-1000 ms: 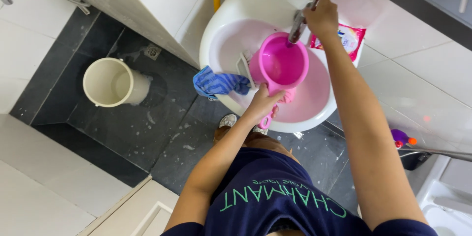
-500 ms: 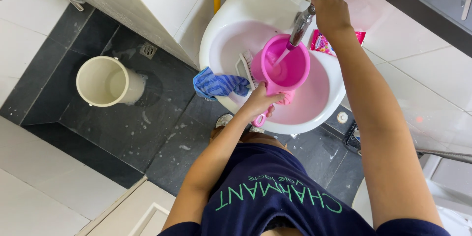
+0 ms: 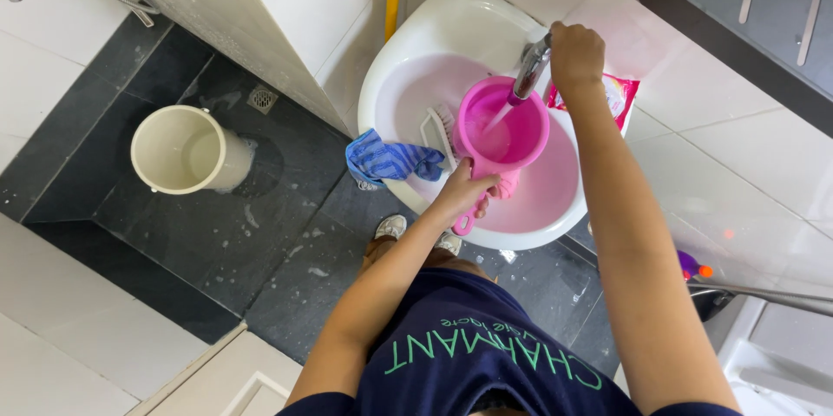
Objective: The person fills a pink scoop with water from a shower head and a sink faucet, then pours it into a white bucket. They use a handheld shower head to spray water on the floor, the toilet, and the surrounding area to clean the bathroom.
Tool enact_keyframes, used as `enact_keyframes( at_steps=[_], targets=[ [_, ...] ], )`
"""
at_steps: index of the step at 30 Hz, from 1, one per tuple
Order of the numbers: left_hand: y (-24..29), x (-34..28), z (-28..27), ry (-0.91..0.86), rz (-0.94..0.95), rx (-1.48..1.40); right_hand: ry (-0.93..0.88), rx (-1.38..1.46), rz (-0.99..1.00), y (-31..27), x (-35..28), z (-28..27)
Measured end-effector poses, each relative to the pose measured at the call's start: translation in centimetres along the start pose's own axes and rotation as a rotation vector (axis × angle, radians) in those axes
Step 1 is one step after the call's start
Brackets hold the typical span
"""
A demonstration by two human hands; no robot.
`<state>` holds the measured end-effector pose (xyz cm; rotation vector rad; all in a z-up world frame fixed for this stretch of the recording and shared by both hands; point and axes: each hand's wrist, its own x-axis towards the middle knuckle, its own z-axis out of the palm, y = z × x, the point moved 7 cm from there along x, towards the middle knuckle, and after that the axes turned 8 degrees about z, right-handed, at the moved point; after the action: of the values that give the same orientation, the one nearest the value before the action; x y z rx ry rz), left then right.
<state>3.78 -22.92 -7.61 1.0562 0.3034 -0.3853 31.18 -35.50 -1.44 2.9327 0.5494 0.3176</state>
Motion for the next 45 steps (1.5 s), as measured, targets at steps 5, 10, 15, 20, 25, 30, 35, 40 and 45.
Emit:
enact_keyframes(
  at_steps=[5,10,15,20,25,30,35,40,45],
  targets=[
    [-0.3,0.0,-0.3,-0.009,-0.025,0.007,0.036,0.001,0.05,-0.4,-0.7,-1.2],
    [-0.3,0.1,-0.4,-0.026,-0.036,0.0,0.006,0.013,0.083,-0.2,-0.3,-0.7],
    [0.0,-0.2,-0.6,-0.058,-0.042,0.016,-0.008,0.029,0.112,-0.3,-0.4,-0.3],
    [-0.1,0.0,-0.7,-0.094,-0.02,0.018,0.026,-0.039,0.1,-0.4,-0.6,0.4],
    [0.2,-0.1,-0.6,-0.095,-0.042,0.0,-0.045,-0.086,0.135,-1.1,-1.1,0.8],
    [-0.2,0.1,-0.6,-0.098,-0.059,-0.024,-0.123,-0.175,0.176,-1.4,-1.6,2.3],
    [-0.7,0.3,-0.7,-0.088,-0.052,-0.03,-0.1,-0.173,0.178,-1.5,-2.0,2.1],
    [-0.6,0.3,-0.4,-0.106,-0.04,-0.01,-0.117,-0.04,0.21,-1.3,-3.1,0.9],
    [0.1,-0.4,-0.4,-0.118,-0.054,0.007,-0.085,0.088,0.223,-1.1,-3.9,0.1]
  ],
)
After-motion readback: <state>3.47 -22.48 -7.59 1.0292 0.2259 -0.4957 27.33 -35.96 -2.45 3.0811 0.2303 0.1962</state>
